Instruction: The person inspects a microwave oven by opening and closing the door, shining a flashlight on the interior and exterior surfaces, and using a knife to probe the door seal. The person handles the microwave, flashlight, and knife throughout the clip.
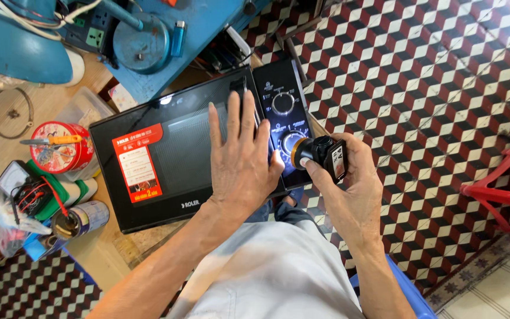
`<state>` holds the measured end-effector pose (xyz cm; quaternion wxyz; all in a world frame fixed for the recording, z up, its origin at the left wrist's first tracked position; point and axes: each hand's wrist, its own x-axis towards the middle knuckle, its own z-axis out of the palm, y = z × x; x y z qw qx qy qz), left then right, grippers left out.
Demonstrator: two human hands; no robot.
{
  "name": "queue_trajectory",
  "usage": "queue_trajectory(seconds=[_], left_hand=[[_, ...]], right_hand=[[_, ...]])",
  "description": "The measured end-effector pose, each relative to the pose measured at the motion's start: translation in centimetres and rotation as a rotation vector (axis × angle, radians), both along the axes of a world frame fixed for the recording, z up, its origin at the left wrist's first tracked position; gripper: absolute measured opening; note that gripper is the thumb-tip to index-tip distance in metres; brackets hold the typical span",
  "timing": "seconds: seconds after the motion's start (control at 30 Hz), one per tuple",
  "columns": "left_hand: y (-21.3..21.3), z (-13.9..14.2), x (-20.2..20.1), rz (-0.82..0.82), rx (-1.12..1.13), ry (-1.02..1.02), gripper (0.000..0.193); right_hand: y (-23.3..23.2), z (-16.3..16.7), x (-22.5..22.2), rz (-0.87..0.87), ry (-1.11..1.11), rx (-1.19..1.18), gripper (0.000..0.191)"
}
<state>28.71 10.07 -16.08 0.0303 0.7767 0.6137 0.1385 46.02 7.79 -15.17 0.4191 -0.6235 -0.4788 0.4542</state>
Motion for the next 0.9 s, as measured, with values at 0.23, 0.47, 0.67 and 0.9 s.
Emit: queue_trajectory(seconds=[0.23,0.47,0.67,0.9], left_hand=[[1.1,0.1,1.8,0.08,-0.08,0.15,0.046],[4.1,-0.6,4.6,0.264,-0.024,0.184,0.066],[7.5,-1.2,8.3,0.496,-0.07,0.196,0.076],[8.7,-2.6,10.3,0.685,-0.006,0.234,0.061]], right_hand=[[4.5,1.3,-0.6,0.082,-0.091,0.064,0.051],[14.0,0.7,1.5,0.296,0.017,0.142,0.049],[22.4,-0.6,5.5,0.494,0.005,0.048,0.053],[27.3,-2.0,5.8,0.705,0.142,0.098,0.054]])
